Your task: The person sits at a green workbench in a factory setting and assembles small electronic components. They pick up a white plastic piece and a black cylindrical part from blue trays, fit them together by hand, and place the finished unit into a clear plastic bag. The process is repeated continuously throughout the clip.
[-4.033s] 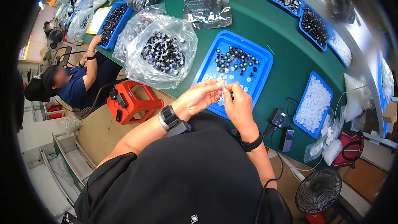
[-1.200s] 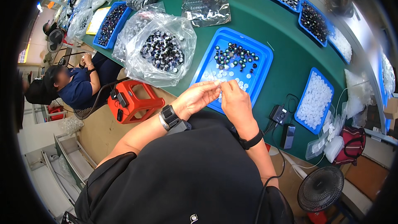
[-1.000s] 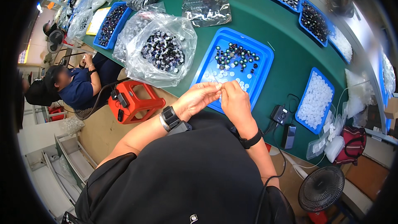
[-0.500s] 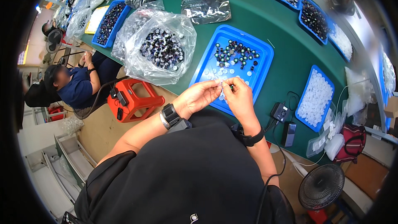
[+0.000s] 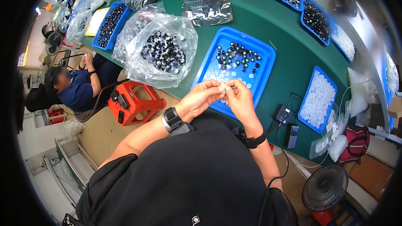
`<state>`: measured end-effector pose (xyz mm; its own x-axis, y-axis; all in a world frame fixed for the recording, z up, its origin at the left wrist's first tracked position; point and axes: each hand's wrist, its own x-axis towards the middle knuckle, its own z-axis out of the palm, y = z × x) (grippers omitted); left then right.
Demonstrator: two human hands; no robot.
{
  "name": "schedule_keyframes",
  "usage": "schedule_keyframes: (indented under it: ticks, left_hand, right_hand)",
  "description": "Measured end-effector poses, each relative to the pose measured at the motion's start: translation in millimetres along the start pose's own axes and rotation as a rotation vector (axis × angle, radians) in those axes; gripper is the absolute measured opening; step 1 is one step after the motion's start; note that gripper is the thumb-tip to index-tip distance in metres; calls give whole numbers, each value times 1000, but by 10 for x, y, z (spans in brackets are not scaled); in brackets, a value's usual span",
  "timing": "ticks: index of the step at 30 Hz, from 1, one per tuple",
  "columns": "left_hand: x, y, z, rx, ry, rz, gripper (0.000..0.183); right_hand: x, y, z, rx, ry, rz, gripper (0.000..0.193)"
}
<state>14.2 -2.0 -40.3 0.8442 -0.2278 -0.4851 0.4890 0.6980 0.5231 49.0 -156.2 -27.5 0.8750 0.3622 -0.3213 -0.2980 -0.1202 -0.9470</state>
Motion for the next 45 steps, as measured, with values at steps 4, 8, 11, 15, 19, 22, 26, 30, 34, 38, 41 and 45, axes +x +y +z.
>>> schedule_keyframes:
  ticks: [4, 8, 11, 15, 19, 22, 26, 30, 34, 38, 41, 45]
  left_hand:
    - [-33, 28, 20, 125, 67, 35, 17]
    - [-50, 40, 34, 127, 77, 67, 20]
    - [-41, 41, 12, 210, 81, 94, 22]
    - [-40, 77, 39, 322, 94, 110, 22]
    - [3, 37, 3, 474, 114, 203, 23]
    - [41, -31, -43, 544, 130, 284, 23]
    - [20, -16, -8, 577, 117, 238, 20]
    - [9, -4, 13, 608, 91, 159, 19]
    - [40, -18, 7, 574, 104, 168, 20]
    - [12, 4, 40, 517, 130, 198, 21]
    - [26, -7, 42, 553, 153, 205, 22]
    - [46, -29, 28, 692, 157, 240, 21]
  right_hand:
    - [9, -6, -17, -33, -9, 16, 8]
    - [43, 52, 11, 42, 18, -18, 9]
    - [56, 68, 20, 53, 3, -13, 9]
    - [55, 135, 37, 138, 0, -47, 11]
    - [53, 69, 43, 114, -6, -34, 13]
    - [17, -18, 77, -18, -22, -38, 11]
    - [16, -44, 66, -248, 17, -133, 9]
    - [-2, 1, 73, -604, 130, -309, 12]
    - [19, 58, 78, -43, 148, -173, 14]
    - [40, 68, -7, 168, 84, -74, 12]
    - [16, 65, -9, 159, 17, -50, 14]
    - [-13, 14, -32, 15, 19, -49, 15]
